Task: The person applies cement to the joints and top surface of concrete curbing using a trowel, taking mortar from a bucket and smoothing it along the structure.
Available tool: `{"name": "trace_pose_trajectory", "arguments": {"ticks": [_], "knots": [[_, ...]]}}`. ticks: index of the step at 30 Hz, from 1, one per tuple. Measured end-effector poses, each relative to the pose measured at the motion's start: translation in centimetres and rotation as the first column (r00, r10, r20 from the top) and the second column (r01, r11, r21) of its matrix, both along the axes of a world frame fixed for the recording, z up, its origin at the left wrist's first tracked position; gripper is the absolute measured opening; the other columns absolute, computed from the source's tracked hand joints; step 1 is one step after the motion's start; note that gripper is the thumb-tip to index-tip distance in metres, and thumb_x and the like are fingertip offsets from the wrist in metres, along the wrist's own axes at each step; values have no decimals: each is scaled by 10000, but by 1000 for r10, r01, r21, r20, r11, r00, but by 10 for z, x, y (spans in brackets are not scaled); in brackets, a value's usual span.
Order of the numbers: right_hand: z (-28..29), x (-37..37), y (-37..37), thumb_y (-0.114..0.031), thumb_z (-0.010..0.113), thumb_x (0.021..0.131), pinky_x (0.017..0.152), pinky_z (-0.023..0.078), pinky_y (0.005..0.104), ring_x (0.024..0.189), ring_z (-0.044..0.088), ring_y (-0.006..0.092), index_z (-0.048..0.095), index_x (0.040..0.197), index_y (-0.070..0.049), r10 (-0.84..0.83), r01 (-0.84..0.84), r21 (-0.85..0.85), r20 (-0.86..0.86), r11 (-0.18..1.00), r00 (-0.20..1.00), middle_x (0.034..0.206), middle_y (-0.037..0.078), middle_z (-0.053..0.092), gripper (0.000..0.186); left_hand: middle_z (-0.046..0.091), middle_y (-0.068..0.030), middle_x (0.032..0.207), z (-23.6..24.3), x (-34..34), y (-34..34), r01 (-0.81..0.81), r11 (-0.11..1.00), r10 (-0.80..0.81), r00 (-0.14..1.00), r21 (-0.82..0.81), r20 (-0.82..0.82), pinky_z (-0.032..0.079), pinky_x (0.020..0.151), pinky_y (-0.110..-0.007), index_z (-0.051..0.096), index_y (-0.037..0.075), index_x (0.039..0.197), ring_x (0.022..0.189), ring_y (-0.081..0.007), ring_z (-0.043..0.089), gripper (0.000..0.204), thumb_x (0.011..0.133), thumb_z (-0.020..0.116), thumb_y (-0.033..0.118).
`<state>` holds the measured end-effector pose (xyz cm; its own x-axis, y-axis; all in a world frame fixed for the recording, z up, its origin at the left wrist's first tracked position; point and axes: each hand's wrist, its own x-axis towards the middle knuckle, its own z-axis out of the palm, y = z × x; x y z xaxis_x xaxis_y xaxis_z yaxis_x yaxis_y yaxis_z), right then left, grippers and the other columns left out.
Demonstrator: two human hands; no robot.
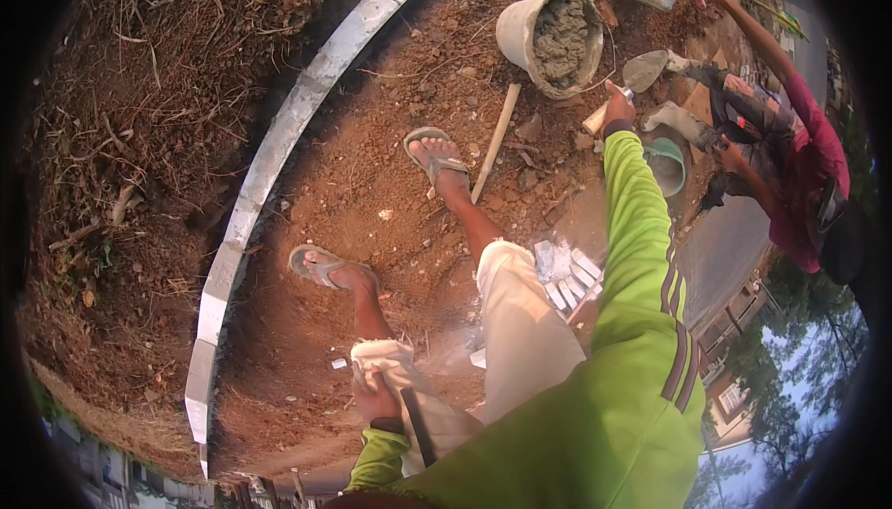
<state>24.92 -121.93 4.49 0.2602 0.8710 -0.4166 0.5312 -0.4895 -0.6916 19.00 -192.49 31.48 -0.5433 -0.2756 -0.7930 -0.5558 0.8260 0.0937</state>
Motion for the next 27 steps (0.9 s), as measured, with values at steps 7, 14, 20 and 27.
{"name": "trace_pose_trajectory", "arguments": {"ticks": [7,14,20,27], "knots": [[-10,-46,18,-284,777,843,810,521,496,911,629,278,592,1231,-77,-48,62,69,-198,996,979,1073,109,617,477,493,-299,1432,3,18,32,26,990,-25,1000,-137,7,357,1143,-437,480,-69,1420,1347,-421,464,702,939,644,415],[91,-105,-12,-195,726,902,557,519,400,654,591,184,617,1037,-98,296,-402,-133,-480,906,826,816,18,592,199,493,-284,1443,8,52,47,-221,974,212,969,-56,-128,351,1150,-444,495,40,1454,1362,-415,451,665,907,688,364],[142,-169,-151,-186,723,886,586,527,383,692,620,199,622,1003,-90,409,-549,-322,-411,771,815,910,36,650,182,537,-234,1418,41,36,72,-312,943,332,899,113,-287,314,1160,-491,540,79,1423,1357,-411,461,592,896,698,296],[235,-175,-315,-117,759,836,701,512,324,773,626,151,634,978,-79,569,-721,-516,-451,463,688,859,10,639,193,635,-198,1297,-13,58,133,-505,669,671,727,546,-150,440,1059,-384,589,34,1344,1235,-336,594,492,876,696,139]]}}
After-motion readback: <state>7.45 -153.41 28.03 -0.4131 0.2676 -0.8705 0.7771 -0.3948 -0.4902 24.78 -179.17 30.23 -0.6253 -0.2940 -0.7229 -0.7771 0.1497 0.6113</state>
